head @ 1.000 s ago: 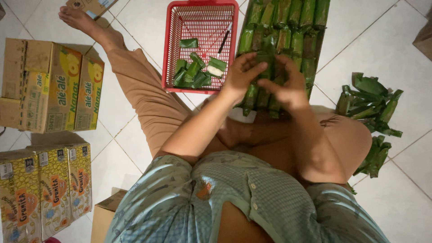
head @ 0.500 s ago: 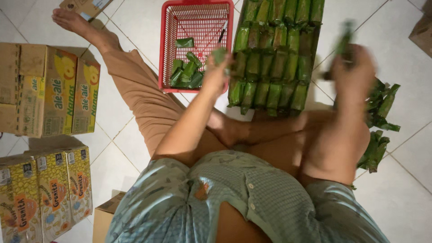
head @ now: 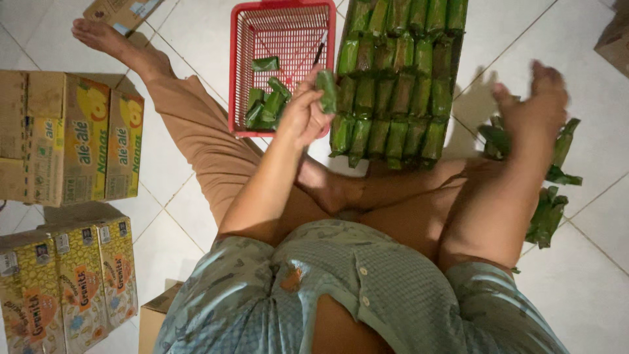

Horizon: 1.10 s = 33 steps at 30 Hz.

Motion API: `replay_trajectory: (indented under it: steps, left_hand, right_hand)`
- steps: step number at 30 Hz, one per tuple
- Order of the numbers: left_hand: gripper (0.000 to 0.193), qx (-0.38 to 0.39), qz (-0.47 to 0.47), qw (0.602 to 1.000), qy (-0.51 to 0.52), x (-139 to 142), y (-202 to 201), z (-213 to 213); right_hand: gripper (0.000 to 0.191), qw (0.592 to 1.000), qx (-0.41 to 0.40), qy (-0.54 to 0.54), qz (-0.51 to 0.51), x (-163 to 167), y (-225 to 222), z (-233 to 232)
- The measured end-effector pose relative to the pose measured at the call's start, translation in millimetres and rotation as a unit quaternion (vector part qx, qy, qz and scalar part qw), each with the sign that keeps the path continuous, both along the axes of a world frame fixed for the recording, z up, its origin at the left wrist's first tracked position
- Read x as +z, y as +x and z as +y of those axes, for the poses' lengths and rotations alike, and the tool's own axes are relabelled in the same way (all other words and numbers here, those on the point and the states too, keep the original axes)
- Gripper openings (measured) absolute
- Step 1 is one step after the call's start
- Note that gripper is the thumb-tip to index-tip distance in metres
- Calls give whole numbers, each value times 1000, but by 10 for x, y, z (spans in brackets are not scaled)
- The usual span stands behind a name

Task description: The person sits on the tiled floor and wraps cylindrical rice cakes in strips of banana leaf, folding the leaf around each cake. They take unwrapped cakes from a red plastic basket, wrap them by hand, and place the finished wrapped bundles onto a tray alongside already wrapped ones.

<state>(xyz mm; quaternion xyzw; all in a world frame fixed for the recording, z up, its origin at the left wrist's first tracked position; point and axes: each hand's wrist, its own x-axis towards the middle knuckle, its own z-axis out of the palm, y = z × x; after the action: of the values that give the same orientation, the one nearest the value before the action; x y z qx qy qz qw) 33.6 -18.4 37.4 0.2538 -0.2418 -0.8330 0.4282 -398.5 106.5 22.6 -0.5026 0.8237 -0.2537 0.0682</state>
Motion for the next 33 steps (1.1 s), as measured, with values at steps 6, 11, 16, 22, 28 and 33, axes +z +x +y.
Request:
replay_trajectory:
  steps: [6,11,16,22,28,33]
  left_hand:
    - [76,175,-568,793,-131,-516,583,-317]
    - [58,166,-771,580,-203,-596,857,-421]
    - [56,273,-783,507,-235,-431,792,-782]
    - [71,-94,-826,541,-125,-186,801,-759]
    - [56,0,-853,438,-283,-450,650,-585]
    - [48,9,-782,484,-393,-653,653,-866]
  right_hand:
    - [65,998,34,43,-25,130,230,-66]
    - [64,997,11,52,-46,86,118,-32]
    - [61,999,26,38,-20,31,81,-50]
    - [61,997,25,61,-44,6,58,-121]
    - [61,996,55,53,-52,-47,57,-154]
    - [60,996,78,46,-21,-38,70,-171]
